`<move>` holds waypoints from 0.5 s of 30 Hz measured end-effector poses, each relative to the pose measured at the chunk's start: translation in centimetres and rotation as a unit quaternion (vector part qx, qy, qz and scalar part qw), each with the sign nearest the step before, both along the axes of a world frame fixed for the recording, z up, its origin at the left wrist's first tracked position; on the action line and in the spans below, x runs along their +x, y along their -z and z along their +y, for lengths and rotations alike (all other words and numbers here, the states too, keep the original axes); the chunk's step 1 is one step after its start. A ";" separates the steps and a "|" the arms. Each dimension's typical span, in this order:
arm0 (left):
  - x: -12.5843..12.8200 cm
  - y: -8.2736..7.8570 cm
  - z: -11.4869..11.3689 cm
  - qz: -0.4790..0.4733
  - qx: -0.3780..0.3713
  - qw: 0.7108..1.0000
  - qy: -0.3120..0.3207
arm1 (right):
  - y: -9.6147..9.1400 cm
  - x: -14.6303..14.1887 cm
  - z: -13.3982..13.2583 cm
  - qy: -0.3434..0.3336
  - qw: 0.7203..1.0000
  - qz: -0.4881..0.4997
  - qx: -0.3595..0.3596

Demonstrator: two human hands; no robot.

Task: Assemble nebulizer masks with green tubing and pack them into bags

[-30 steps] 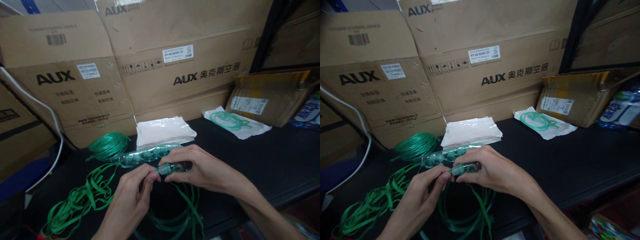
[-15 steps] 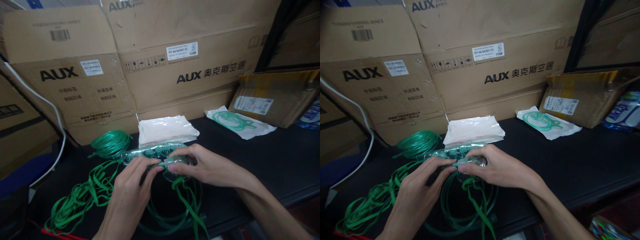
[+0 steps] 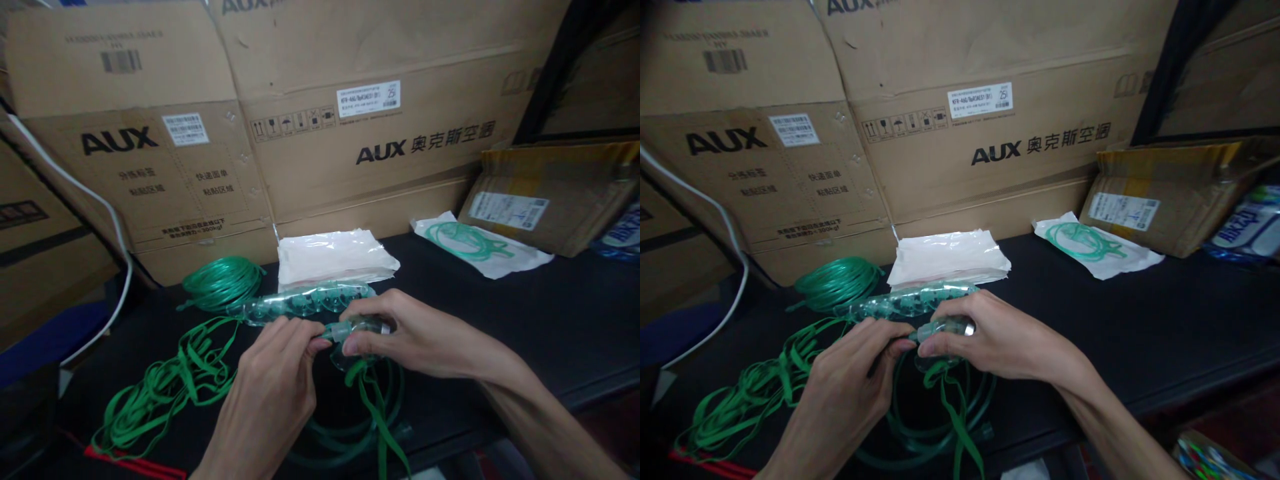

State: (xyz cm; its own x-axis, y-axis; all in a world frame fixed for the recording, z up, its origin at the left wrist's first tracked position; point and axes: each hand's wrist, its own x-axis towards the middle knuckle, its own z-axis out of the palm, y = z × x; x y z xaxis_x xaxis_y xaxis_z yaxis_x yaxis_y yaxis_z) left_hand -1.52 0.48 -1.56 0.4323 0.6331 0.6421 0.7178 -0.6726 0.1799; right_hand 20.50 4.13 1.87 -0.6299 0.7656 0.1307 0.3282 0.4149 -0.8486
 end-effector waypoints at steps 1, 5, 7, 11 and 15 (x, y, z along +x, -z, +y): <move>0.0 0.0 0.0 -0.002 -0.002 1.000 0.000 | 0.1 0.0 0.0 -0.002 1.000 0.001 -0.001; -0.1 0.2 0.0 -0.015 -0.012 1.000 0.000 | 0.4 0.0 0.0 -0.008 1.000 -0.001 0.004; -0.1 0.2 0.1 -0.021 -0.015 1.000 0.000 | 0.6 -0.1 0.1 -0.009 1.000 -0.005 0.023; -0.1 0.1 0.2 -0.029 -0.020 0.999 -0.004 | 1.3 -0.4 0.4 -0.004 0.994 0.001 0.109; -0.2 0.0 0.2 -0.044 -0.044 0.998 -0.006 | 2.2 -0.5 0.5 -0.006 0.986 0.007 0.167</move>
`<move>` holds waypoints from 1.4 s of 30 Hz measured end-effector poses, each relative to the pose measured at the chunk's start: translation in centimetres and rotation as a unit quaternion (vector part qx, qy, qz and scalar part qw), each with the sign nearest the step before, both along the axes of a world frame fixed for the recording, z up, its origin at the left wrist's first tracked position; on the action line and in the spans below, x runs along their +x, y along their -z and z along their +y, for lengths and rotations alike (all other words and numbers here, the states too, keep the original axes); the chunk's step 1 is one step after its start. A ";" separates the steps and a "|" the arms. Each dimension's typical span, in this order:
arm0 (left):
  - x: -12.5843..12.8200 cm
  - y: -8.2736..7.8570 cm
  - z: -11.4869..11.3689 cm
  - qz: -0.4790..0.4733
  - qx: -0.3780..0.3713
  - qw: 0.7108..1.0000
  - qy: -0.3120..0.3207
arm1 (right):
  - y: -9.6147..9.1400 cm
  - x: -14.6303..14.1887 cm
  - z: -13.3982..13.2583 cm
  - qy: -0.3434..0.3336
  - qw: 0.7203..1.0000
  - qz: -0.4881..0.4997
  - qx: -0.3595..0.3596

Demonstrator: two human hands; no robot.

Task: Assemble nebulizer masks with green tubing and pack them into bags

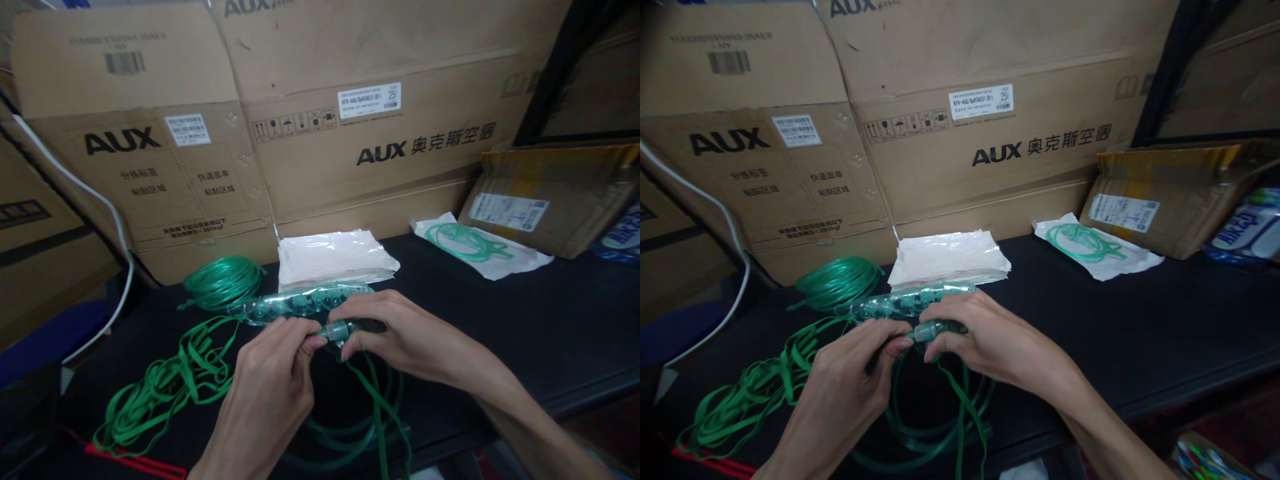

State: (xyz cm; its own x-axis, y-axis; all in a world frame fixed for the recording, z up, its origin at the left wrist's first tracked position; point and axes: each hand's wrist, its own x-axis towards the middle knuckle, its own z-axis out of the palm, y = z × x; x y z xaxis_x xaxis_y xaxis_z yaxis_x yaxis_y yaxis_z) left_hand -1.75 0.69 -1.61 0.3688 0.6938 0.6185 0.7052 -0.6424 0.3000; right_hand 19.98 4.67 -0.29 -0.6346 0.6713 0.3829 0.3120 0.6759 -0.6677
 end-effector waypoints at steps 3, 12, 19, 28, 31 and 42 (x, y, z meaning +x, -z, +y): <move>-0.1 -0.1 0.0 -0.010 -0.016 1.000 0.000 | 0.4 -0.1 -0.1 0.012 1.000 -0.008 0.022; -0.2 -0.1 1.0 -0.008 0.049 0.999 0.017 | -0.6 -0.2 -0.2 0.033 0.999 -0.004 0.001; 0.1 0.6 1.1 0.011 0.080 0.996 -0.026 | -1.0 -0.2 -0.5 0.086 0.996 -0.026 -0.031; 0.0 -0.3 0.7 -0.010 0.082 0.997 0.010 | -2.0 0.2 -0.5 0.033 0.993 -0.022 -0.107; 0.3 0.0 0.6 0.007 0.084 0.996 0.008 | -2.0 0.2 -0.5 0.027 0.994 -0.021 -0.104; 0.1 0.4 0.7 -0.022 0.021 0.999 -0.028 | 0.7 -0.4 -0.4 0.084 0.994 -0.044 0.052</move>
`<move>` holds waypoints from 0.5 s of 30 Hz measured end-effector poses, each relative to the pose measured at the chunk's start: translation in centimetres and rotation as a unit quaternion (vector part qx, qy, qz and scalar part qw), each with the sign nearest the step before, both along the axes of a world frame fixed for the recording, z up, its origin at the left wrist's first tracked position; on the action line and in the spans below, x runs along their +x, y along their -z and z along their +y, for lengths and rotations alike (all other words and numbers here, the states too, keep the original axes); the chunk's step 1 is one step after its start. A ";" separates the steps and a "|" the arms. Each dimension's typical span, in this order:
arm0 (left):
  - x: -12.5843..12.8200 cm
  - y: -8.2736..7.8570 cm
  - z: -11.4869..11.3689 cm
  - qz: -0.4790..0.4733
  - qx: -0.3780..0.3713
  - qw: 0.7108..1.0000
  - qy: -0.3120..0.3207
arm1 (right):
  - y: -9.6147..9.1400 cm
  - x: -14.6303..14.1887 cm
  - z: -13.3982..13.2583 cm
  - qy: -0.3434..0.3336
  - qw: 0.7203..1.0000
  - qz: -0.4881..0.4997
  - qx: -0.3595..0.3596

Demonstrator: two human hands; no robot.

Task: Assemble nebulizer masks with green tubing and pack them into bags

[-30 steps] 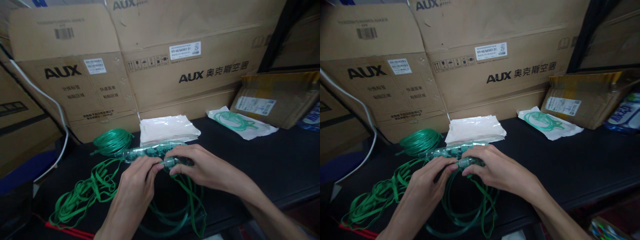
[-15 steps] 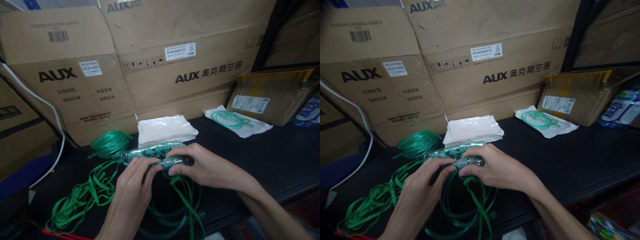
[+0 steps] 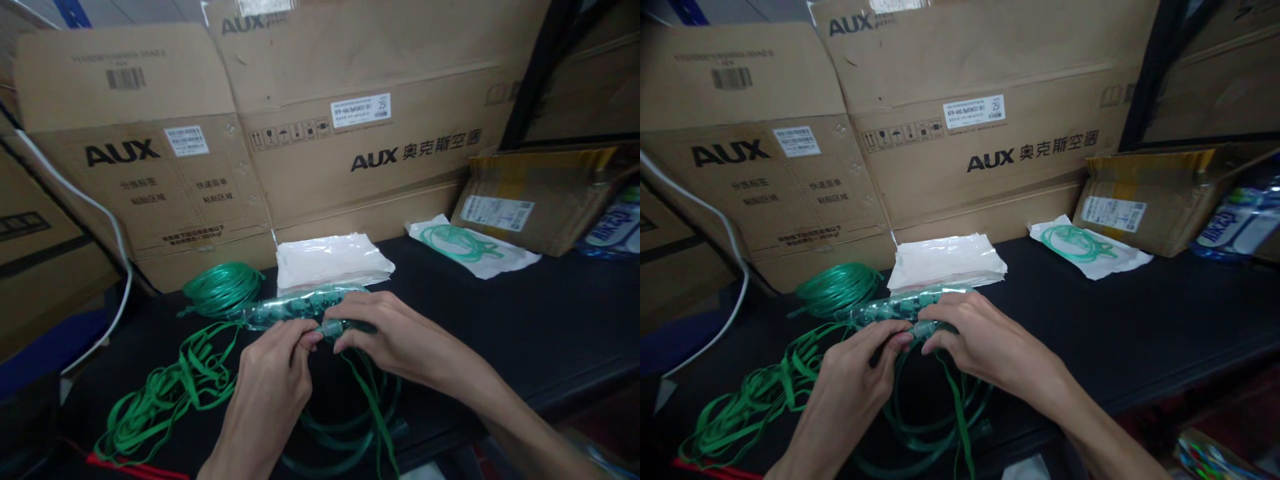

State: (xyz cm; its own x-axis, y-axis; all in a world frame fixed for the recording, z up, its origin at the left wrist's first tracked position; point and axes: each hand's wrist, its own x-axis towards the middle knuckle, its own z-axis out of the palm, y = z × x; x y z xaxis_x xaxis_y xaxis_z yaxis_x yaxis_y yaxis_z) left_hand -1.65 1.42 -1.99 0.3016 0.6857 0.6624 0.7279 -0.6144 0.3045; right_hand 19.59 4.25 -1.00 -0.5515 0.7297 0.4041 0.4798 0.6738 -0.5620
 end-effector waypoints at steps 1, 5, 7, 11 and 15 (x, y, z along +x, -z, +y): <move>-0.1 -0.1 0.0 -0.009 -0.020 1.000 -0.002 | -0.1 0.0 0.0 0.003 1.000 -0.006 0.005; -0.7 -0.5 0.0 0.020 -0.137 0.990 -0.011 | -1.0 0.3 -0.1 -0.013 0.999 -0.039 -0.007; -1.2 -0.3 0.0 0.061 -0.183 0.981 -0.021 | -1.2 0.8 -0.2 -0.011 0.997 -0.074 -0.027; -1.9 0.5 0.2 0.109 -0.220 0.967 -0.070 | -0.4 1.9 -0.2 0.017 0.992 -0.116 -0.055; -1.5 0.8 0.2 0.121 -0.281 0.949 -0.078 | 0.0 3.0 -0.4 0.001 0.990 -0.114 -0.083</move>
State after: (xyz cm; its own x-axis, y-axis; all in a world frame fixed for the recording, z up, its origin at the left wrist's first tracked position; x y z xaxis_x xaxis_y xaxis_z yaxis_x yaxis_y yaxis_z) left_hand -3.13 1.58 -2.75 0.2638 0.9591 0.1024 0.8874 -0.2829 0.3640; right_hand 22.56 3.82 -0.99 -0.6137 0.7763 0.1444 0.6071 0.5808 -0.5423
